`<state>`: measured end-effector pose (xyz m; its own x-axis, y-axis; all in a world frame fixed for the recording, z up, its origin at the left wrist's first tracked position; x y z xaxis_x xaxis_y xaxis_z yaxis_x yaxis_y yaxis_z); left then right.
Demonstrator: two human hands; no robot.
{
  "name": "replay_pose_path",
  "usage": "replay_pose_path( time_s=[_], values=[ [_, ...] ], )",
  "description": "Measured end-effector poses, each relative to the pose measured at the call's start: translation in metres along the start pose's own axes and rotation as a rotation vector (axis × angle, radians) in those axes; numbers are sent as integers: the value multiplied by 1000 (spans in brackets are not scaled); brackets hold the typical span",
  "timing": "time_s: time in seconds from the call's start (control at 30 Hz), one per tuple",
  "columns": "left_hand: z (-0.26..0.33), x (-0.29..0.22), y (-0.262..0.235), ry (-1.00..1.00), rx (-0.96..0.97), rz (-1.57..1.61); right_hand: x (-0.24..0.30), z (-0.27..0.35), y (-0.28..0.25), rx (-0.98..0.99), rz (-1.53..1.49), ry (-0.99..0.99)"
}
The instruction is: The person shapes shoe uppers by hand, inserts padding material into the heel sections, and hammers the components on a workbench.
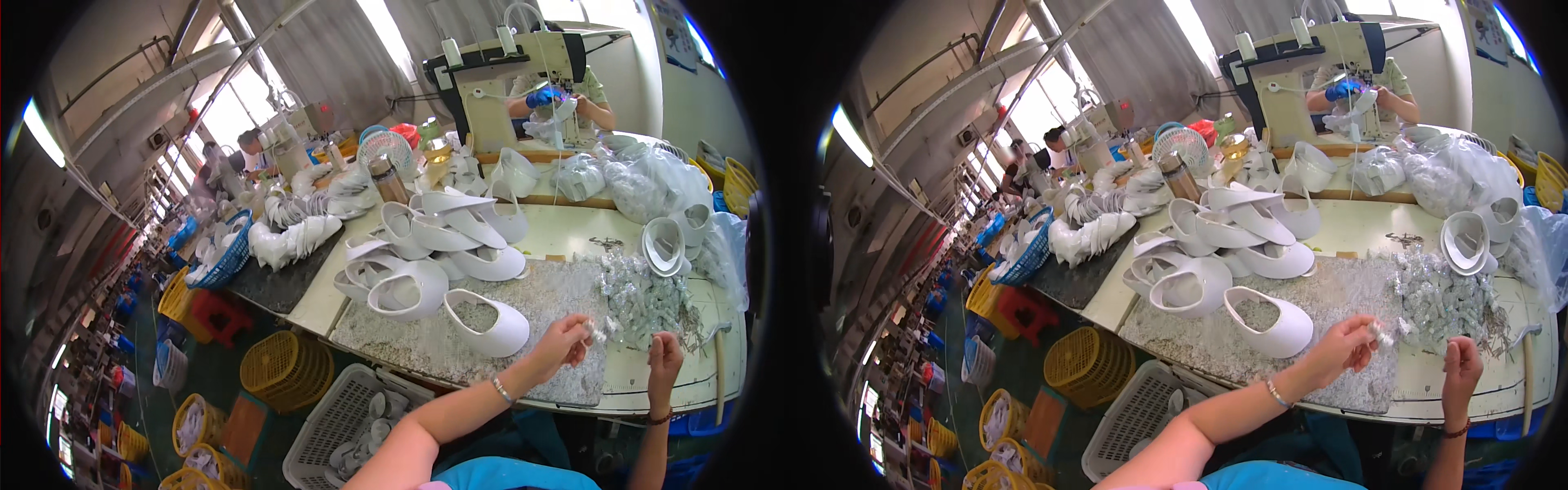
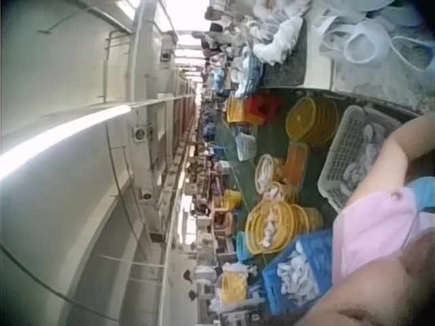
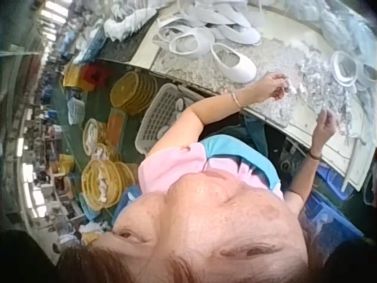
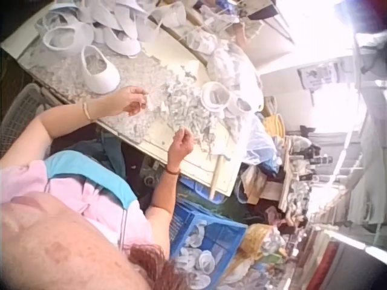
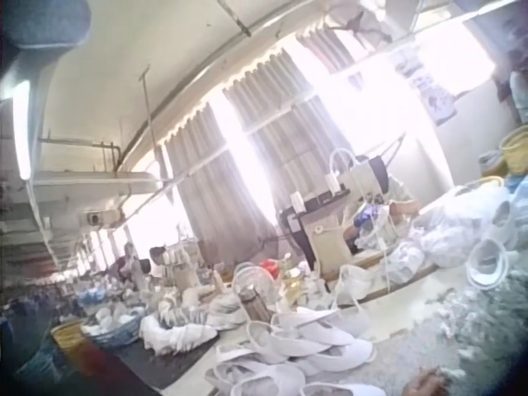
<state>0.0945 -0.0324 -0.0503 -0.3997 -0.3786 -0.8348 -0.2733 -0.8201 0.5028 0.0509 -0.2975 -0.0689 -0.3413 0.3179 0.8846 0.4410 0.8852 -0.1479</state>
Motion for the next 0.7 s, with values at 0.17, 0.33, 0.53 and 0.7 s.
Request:
replay_pose_path(
  time_s=[0.17,0.33,0.53,0.7],
  values=[
    [31,7,-9,-16,35,64,48,14,61,174,-191,3],
    [46,17,-15,22,12,-17,67,34,89,305,-193,-2],
    [53,26,-21,215,-43,-168,86,59,104,348,-162,-37],
    [58,22,-22,278,-52,-156,88,62,104,357,-153,-57]
  ],
)
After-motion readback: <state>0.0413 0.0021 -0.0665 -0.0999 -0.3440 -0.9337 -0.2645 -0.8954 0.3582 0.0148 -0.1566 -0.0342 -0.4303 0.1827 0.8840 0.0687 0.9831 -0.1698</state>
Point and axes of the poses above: each hand's wrist, its own z-axis away from the middle knuckle, its own y-axis out of the palm, x = y × z, the point moved 2 cm from there along -z, towards the middle knuckle, and after that the axes turned 5 degrees about -x, right-handed, at the moved point
